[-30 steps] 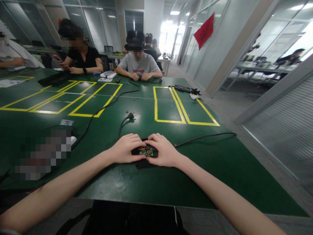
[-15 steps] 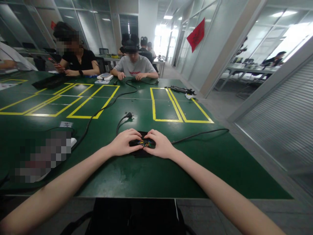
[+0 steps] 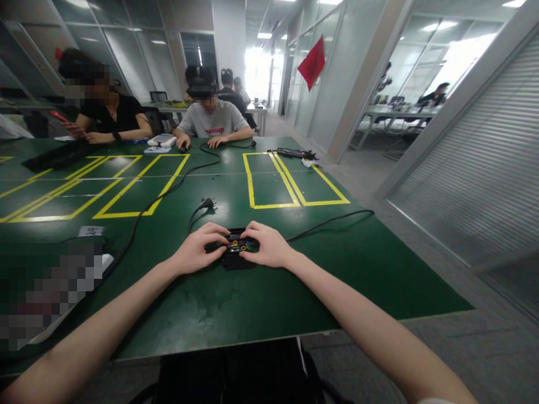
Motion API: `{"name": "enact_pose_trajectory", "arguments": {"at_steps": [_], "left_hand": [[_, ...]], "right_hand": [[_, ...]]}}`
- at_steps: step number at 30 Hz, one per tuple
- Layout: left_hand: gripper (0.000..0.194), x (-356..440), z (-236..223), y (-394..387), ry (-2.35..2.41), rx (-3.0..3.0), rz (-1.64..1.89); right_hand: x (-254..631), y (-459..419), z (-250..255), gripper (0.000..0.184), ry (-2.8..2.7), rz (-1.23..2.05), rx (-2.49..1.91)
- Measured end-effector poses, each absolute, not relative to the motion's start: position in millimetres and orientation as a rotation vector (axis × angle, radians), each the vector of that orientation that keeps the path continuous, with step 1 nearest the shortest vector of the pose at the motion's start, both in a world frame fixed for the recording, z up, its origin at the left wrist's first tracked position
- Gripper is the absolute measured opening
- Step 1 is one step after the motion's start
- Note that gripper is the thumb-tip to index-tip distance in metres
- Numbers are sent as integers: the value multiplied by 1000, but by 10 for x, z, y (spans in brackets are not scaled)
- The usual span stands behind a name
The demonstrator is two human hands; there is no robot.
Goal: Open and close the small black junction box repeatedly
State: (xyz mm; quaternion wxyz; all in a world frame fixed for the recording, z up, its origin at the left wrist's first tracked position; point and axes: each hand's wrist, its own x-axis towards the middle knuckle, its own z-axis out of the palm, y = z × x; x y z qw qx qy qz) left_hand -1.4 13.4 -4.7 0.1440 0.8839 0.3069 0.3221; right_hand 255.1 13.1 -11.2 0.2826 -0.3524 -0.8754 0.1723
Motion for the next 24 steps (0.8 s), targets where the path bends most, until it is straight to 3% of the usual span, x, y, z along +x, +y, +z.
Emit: {"name": "enact_pose_trajectory", "arguments": {"at_steps": [9,14,20,24], "left_hand": [[12,-78,-70,202,1011,2510,818],[13,-60,-52,198,1071,2476,829],[18,-47,-4,180,1089,2247,877],[25,-31,31,173,1097,2023,931]], "right_hand": [[2506,189,-169,29,-2326,402,-1069],[2621,232,-159,42,-2303,419,-1008],[2771,292,-59,22,-2322,475,-1177],[2810,327,-15,52,-2315,346,-1354]]}}
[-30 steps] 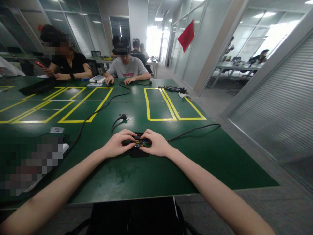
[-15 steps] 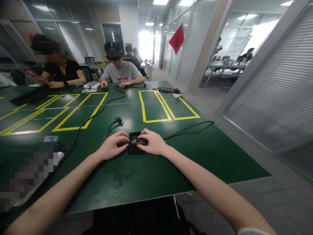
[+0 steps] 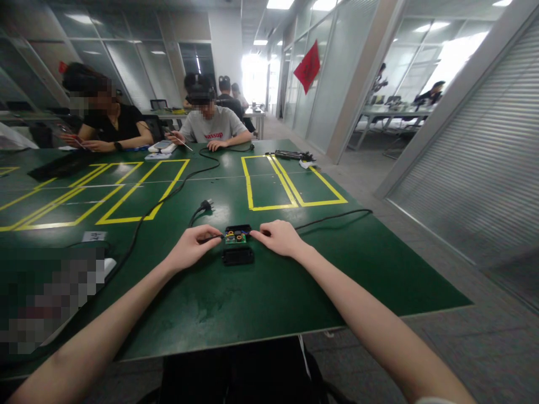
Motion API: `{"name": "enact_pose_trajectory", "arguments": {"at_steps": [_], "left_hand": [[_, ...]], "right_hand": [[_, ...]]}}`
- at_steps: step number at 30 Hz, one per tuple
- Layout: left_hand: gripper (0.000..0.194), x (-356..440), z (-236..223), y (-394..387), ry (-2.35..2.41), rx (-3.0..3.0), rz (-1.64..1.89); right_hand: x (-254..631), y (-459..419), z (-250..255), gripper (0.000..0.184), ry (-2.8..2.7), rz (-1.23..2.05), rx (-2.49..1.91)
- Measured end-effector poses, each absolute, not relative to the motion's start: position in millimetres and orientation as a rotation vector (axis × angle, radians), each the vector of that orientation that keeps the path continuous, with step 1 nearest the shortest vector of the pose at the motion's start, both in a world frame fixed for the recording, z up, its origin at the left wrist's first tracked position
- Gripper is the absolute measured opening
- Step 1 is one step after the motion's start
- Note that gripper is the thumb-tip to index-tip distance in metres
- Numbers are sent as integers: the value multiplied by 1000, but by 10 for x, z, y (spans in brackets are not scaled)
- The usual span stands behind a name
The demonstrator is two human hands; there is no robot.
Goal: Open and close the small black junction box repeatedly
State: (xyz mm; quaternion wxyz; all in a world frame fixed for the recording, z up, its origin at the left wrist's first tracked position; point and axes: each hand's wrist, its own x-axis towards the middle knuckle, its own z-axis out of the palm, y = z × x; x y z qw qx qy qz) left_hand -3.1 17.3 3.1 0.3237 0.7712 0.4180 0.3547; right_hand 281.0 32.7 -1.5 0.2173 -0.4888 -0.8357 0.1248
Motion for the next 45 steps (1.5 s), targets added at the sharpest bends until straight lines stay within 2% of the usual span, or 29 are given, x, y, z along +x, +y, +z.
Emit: {"name": "enact_pose_trajectory", "arguments": {"at_steps": [3,7,10,21,32,45], "left_hand": [[28,-32,71,160,1072,1876,875],[29,-54,143,125,1001,1766,706],[28,-64,181,102,972,1719,664],[28,-47,135,121,980,1697,562],[36,-76,60,157,1013,1746,479],[20,-63,50,106,985,2031,524]], "right_hand": [[2844,324,-6,59,-2289,467,-1286],[2871,271,6,61,-2274,758,-1101],[2858,231,18,60,-2250,831,-1070],[2859,234,-11,57,-2303,752,-1106],[2867,256,-55,57,-2403,609,-1162],[2883,205,40,53,-2561,650,-1061]]}}
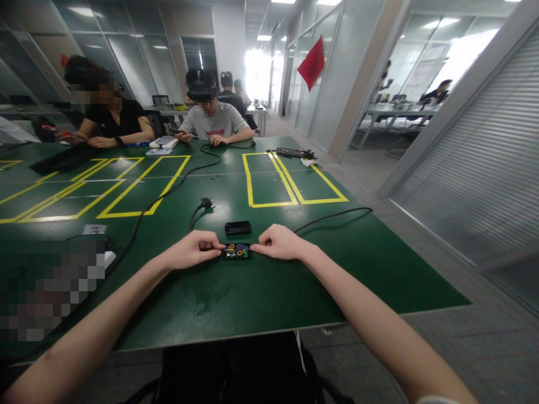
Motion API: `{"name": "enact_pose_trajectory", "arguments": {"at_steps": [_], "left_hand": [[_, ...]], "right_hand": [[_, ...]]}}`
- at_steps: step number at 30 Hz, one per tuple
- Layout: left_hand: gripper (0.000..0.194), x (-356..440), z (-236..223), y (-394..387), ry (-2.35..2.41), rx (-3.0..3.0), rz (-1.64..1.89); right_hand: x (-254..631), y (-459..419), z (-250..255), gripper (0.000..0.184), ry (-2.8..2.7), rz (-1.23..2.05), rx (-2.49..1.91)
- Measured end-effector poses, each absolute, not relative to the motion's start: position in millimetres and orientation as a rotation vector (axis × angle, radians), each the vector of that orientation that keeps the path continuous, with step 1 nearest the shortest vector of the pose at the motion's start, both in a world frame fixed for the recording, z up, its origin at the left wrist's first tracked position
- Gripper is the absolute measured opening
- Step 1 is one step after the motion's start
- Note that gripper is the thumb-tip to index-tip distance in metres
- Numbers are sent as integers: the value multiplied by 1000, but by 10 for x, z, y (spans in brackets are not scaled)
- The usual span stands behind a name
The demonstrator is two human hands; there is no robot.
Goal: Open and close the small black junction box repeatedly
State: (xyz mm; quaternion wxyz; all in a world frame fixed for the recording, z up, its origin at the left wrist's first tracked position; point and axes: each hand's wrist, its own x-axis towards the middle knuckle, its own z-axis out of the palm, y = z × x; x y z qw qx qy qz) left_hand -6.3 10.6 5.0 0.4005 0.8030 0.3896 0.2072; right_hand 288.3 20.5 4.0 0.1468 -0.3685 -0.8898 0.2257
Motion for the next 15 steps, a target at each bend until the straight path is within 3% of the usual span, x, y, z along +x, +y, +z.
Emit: {"name": "enact_pose_trajectory", "arguments": {"at_steps": [5,15], "left_hand": [[20,-69,127,70,925,2398,555],[25,-29,40,86,1031,2791,601]], "right_hand": [[2849,215,34,25,-2413,724,-1068],[2833,313,-76,18,-2297,465,-1028]]}}
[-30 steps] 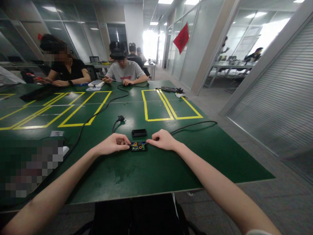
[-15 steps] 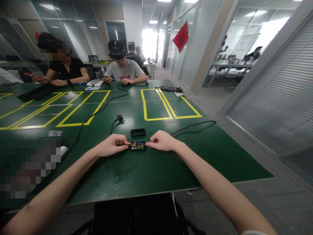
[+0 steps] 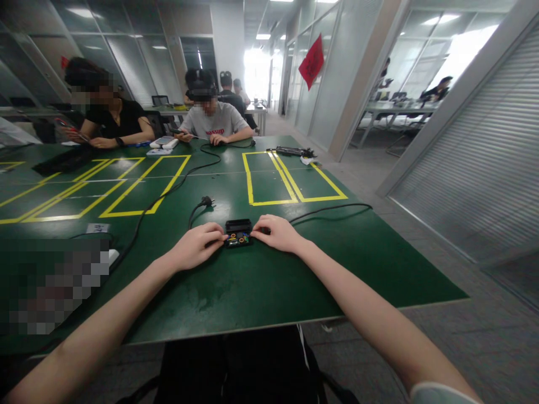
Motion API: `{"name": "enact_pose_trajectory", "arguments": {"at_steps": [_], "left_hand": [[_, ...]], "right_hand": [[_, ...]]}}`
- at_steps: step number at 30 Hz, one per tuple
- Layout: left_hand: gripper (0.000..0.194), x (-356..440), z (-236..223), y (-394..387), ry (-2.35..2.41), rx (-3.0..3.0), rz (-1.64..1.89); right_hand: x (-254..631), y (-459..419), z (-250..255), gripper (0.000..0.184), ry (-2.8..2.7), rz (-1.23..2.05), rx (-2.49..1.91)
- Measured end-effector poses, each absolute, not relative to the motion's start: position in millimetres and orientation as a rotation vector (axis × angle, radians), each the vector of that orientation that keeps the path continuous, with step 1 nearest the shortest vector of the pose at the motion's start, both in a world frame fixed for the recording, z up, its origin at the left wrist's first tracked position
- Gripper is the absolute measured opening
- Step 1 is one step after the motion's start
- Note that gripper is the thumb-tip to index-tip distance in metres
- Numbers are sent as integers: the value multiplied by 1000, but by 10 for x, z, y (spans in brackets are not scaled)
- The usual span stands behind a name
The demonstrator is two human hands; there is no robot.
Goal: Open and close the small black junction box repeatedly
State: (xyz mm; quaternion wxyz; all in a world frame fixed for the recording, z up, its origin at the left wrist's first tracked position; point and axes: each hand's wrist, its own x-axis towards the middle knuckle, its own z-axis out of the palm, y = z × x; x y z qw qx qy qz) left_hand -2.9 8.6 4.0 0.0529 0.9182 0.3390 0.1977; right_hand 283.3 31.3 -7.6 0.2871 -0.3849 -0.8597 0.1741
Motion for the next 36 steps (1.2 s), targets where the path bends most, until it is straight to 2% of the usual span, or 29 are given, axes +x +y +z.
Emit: {"name": "enact_pose_trajectory", "arguments": {"at_steps": [6,11,19,24,30,36], "left_hand": [[28,-114,-1,150,1147,2634,763],[31,-52,-48,210,1362,2338,858],[27,126,-128,271,1347,1858,944],[27,129,-130,272,1275,1744,1074],[17,153,-139,258,1291,1675,1101],[17,139,-129,250,1255,1681,1081]], "right_hand": [[2829,384,-167,22,-2132,393,-1100],[2729,431,-272,14,-2129,360,-1193],[2675,457,-284,16,-1917,664,-1258],[2652,449,-277,22,-1761,910,-1155],[2661,426,-249,27,-1769,923,-1136],[2682,404,-218,28,-1799,925,-1127]]}}
